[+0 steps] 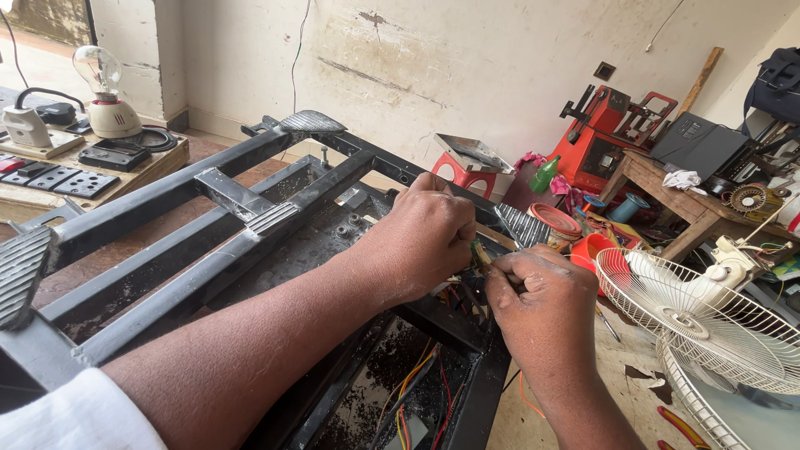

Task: The person manipulates wires and connectors on a small circuit board inside a black metal frame. They repeatedly connect and disconnect a white multi-pin connector and handle several colored wires, adjusting their positions within the frame.

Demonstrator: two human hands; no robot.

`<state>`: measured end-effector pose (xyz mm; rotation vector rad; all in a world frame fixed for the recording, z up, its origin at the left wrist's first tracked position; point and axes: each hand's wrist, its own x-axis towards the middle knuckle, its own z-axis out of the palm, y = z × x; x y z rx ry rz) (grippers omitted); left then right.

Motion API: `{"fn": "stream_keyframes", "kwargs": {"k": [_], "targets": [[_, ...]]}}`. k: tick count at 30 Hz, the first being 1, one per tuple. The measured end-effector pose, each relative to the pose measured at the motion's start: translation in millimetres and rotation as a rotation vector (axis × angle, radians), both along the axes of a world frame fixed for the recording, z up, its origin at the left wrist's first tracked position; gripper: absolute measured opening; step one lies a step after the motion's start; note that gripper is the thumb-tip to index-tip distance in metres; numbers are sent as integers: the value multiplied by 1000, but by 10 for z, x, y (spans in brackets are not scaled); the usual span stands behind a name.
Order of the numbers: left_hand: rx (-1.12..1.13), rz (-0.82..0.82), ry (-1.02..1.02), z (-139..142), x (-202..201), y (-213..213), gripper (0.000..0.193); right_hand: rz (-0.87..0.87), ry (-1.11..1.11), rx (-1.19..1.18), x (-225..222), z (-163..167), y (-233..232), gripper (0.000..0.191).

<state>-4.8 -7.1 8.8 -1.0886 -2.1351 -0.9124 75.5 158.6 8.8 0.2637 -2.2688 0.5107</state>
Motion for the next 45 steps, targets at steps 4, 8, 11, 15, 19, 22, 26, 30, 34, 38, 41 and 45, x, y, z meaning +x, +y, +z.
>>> {"fn": "stream_keyframes", "kwargs": {"k": [4,8,11,15,19,22,26,30,34,38,41,45], "targets": [[29,-1,21,-9,1,9,6,7,24,-12,5,-6,-12,5],[18,24,9,2,7,18,5,16,41,-36,14,-35,-11,3],[6,28,-41,9,14,21,6,8,49,-65,9,-58,-11,1],[-14,52,-44,18,15,29,7,-19,-10,-135,1,-67,-16,2],[-15,48,-48,10,11,28,7,-28,-30,-130,11,-65,-15,3],[-13,51,-57,4,5,27,7,-26,-13,-120,7,-69,-17,3],[5,59,-37,-5,-4,42,4,-7,18,-86,-6,-88,-15,3],[21,60,-74,-16,-14,43,5,28,25,-124,0,-120,-12,3],[31,43,-52,-14,-17,37,4,78,124,-68,0,-146,-16,5],[25,37,-29,-11,6,45,3,76,190,6,-6,-155,-24,5],[-16,35,-61,-7,15,50,5,56,212,36,-5,-151,-28,4],[-15,16,-31,-3,8,50,4,18,135,1,11,-141,-29,5]]}}
